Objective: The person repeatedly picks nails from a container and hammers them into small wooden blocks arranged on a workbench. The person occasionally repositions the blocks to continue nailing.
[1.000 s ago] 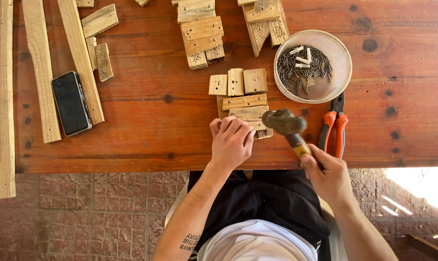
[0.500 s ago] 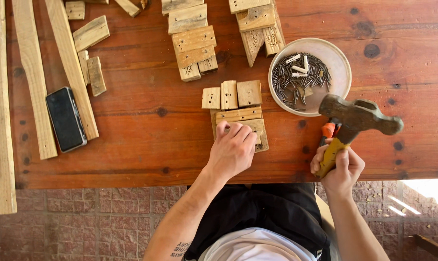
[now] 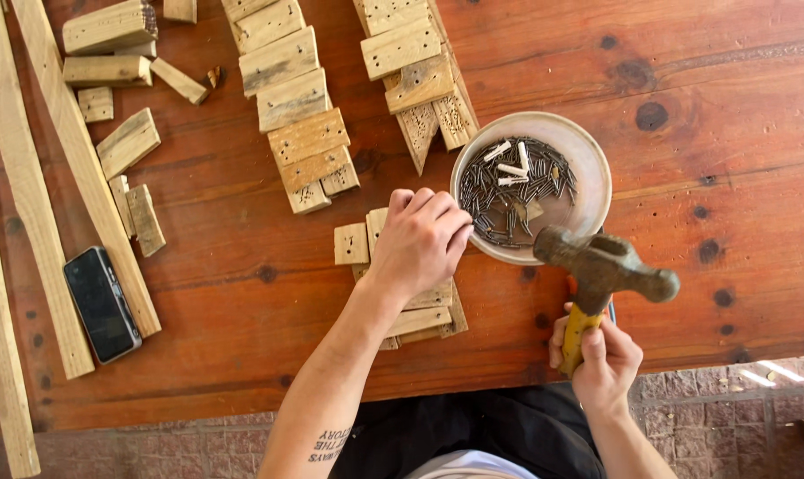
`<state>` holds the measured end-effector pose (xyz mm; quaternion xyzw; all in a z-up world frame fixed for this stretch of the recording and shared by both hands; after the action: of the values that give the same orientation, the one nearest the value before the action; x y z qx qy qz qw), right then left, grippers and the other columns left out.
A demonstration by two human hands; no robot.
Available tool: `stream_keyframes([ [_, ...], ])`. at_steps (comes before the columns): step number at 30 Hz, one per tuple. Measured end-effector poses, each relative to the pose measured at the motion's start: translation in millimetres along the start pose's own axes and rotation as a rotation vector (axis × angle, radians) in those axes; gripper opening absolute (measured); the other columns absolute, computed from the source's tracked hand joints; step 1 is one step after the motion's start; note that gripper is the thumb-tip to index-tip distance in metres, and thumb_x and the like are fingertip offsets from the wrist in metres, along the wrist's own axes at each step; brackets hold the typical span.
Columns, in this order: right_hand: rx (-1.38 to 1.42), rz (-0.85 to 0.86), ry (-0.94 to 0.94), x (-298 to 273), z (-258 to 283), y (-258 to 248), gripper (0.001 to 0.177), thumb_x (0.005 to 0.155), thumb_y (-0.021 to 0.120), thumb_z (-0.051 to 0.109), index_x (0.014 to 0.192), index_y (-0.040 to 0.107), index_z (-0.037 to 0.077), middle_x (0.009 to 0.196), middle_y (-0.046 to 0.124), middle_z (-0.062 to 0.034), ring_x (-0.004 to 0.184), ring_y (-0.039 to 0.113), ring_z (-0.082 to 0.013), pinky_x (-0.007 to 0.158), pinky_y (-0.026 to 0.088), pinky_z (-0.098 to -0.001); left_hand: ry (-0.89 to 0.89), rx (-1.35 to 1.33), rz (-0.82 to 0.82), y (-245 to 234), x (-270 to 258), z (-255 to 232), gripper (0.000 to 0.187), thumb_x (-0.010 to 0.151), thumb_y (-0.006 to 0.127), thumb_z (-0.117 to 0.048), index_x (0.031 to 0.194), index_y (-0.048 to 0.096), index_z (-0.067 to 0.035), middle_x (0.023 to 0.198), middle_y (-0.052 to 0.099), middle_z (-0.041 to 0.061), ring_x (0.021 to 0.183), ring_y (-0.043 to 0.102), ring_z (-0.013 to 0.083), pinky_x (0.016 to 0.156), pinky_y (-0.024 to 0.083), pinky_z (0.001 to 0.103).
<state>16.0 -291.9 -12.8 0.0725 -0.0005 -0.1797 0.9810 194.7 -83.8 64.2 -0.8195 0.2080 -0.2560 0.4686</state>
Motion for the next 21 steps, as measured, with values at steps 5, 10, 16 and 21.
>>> stream_keyframes([
  [5,-0.065,-0.061,0.006,0,-2,3,0.047,0.102,0.057,0.038,0.105,0.061,-0.009,0.066,0.055,-0.0188,0.039,0.047,-0.0181,0.039,0.038,-0.0276,-0.017,-0.009,-0.039,19,29,25,0.013,0.096,0.067,-0.024,0.096,0.076,-0.013,0.094,0.066,0.001,0.086,0.055,0.02,0.087,0.034,0.04],
  [10,-0.097,-0.016,-0.007,3,3,5,0.043,0.103,0.054,0.033,0.098,0.061,-0.01,0.066,0.059,-0.0188,0.038,0.048,-0.0167,0.035,0.039,-0.0265,-0.096,0.088,0.01,32,46,38,0.015,0.086,0.073,-0.026,0.096,0.078,-0.016,0.131,0.053,0.008,0.124,0.044,0.0268,0.097,0.034,0.05],
  [16,-0.182,0.022,0.03,1,-2,3,0.046,0.103,0.051,0.035,0.098,0.062,-0.009,0.069,0.061,-0.0154,0.041,0.051,-0.0161,0.038,0.041,-0.026,-0.236,0.171,0.187,46,59,40,0.04,0.078,0.071,-0.025,0.118,0.073,-0.021,0.149,0.044,0.017,0.143,0.032,0.0333,0.11,0.028,0.059],
  [21,-0.127,0.042,0.022,2,-3,3,0.045,0.103,0.052,0.032,0.099,0.061,-0.011,0.068,0.059,-0.0174,0.041,0.051,-0.0181,0.036,0.04,-0.0263,-0.306,0.165,0.337,57,53,36,0.026,0.081,0.071,-0.024,0.107,0.074,-0.024,0.155,0.04,0.018,0.149,0.027,0.0365,0.118,0.02,0.064],
])
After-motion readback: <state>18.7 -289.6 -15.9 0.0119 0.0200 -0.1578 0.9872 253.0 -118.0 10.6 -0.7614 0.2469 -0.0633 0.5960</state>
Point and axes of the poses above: each hand's wrist, its own x-axis towards the middle knuckle, its own y-axis out of the palm, z = x × y, the point moved 7 cm from there along x, towards the middle knuckle
